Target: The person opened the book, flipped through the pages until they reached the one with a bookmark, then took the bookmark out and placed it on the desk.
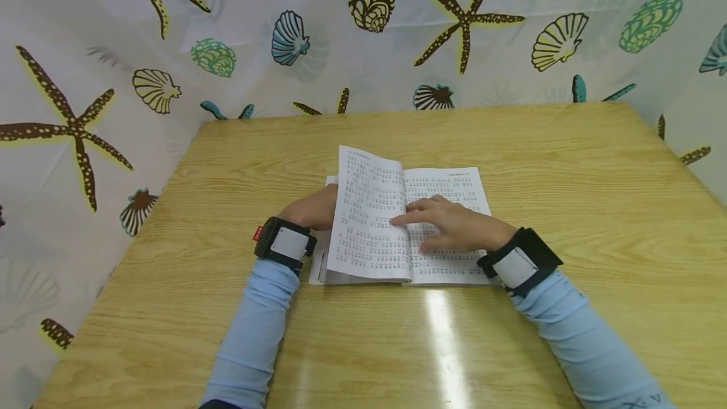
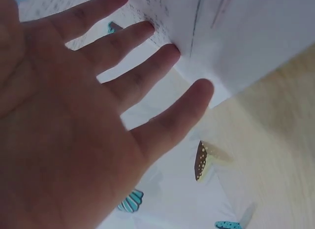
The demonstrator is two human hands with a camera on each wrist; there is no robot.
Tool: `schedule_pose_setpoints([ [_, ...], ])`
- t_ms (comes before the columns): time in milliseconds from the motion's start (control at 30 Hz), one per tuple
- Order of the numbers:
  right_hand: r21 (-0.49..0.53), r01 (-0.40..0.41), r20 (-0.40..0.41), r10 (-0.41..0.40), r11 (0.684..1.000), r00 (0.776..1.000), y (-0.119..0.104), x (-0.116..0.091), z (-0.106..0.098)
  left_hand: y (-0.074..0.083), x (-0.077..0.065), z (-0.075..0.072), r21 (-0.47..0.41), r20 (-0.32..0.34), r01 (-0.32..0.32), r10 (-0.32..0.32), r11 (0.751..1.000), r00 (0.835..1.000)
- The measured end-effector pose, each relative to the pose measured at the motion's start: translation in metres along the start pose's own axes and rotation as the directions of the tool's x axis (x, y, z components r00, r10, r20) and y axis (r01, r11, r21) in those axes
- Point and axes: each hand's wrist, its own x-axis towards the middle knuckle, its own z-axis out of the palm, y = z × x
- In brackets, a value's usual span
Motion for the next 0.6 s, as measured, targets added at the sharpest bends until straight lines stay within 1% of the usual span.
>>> schedule_pose_setpoints([
  [33, 0.001, 0.001, -0.001, -0.001, 1.0, 1.0, 0.0, 0.0, 0.0, 0.0, 0.0, -0.001, 0.02, -0.036, 0.013, -0.012, 1.0, 0.999],
  [67, 0.003, 0.001, -0.001, -0.001, 1.0, 1.0, 0.0, 0.0, 0.0, 0.0, -0.001, -0.003, 0.053, -0.089, 0.035, -0.03, 0.998, 0.996],
  [100, 0.004, 0.001, -0.002, -0.001, 1.0, 1.0, 0.0, 0.0, 0.0, 0.001, -0.001, -0.004, 0.089, -0.154, 0.064, -0.05, 0.994, 0.987],
  [133, 0.008, 0.0, -0.001, 0.0, 1.0, 1.0, 0.0, 0.0, 0.0, 0.001, -0.002, -0.005, 0.112, -0.231, 0.099, -0.071, 0.989, 0.97],
  [167, 0.01, -0.001, 0.0, 0.001, 1.0, 1.0, 0.0, 0.0, 0.0, 0.001, -0.003, -0.006, 0.118, -0.311, 0.144, -0.101, 0.983, 0.945],
  [200, 0.01, -0.001, 0.0, 0.001, 1.0, 1.0, 0.001, 0.0, 0.0, 0.002, -0.003, -0.007, 0.107, -0.386, 0.186, -0.132, 0.977, 0.913],
  [233, 0.01, -0.002, 0.002, 0.002, 1.0, 1.0, 0.001, 0.0, 0.0, 0.002, -0.003, -0.007, 0.092, -0.45, 0.208, -0.146, 0.974, 0.881],
  [267, 0.01, -0.003, 0.003, 0.003, 1.0, 1.0, 0.001, 0.0, 0.0, 0.003, -0.003, -0.007, 0.073, -0.5, 0.22, -0.155, 0.973, 0.852],
  [300, 0.008, -0.004, 0.004, 0.004, 1.0, 1.0, 0.001, 0.0, 0.0, 0.003, -0.002, -0.007, 0.053, -0.528, 0.213, -0.154, 0.976, 0.835],
  [333, 0.009, -0.005, 0.006, 0.004, 1.0, 1.0, 0.001, 0.0, 0.0, 0.003, -0.002, -0.007, 0.036, -0.532, 0.199, -0.15, 0.979, 0.833],
  [367, 0.007, -0.004, 0.007, 0.004, 1.0, 1.0, 0.001, 0.0, 0.0, 0.003, -0.001, -0.007, 0.025, -0.513, 0.181, -0.143, 0.983, 0.847],
  [400, 0.008, -0.004, 0.007, 0.004, 1.0, 1.0, 0.001, 0.0, 0.0, 0.004, 0.0, -0.006, 0.026, -0.474, 0.157, -0.126, 0.987, 0.871],
  [433, 0.008, -0.004, 0.008, 0.004, 1.0, 1.0, 0.001, 0.0, -0.001, 0.004, 0.002, -0.005, 0.036, -0.414, 0.137, -0.11, 0.99, 0.904],
  [467, 0.007, -0.003, 0.007, 0.003, 1.0, 1.0, 0.001, 0.0, -0.001, 0.004, 0.003, -0.004, 0.051, -0.335, 0.119, -0.095, 0.992, 0.937],
  [500, 0.008, -0.001, 0.007, 0.001, 1.0, 1.0, 0.001, 0.0, -0.001, 0.005, 0.005, -0.003, 0.064, -0.242, 0.109, -0.09, 0.992, 0.966],
  [533, 0.009, 0.001, 0.007, -0.001, 1.0, 1.0, 0.001, 0.0, -0.001, 0.006, 0.005, -0.002, 0.077, -0.148, 0.109, -0.097, 0.991, 0.984],
  [567, 0.008, 0.003, 0.006, -0.003, 1.0, 1.0, 0.001, 0.0, -0.001, 0.006, 0.006, -0.001, 0.093, -0.066, 0.113, -0.107, 0.989, 0.992],
  [600, 0.008, 0.005, 0.006, -0.005, 1.0, 1.0, 0.001, 0.0, 0.0, 0.007, 0.007, 0.0, 0.109, -0.001, 0.119, -0.12, 0.987, 0.993],
])
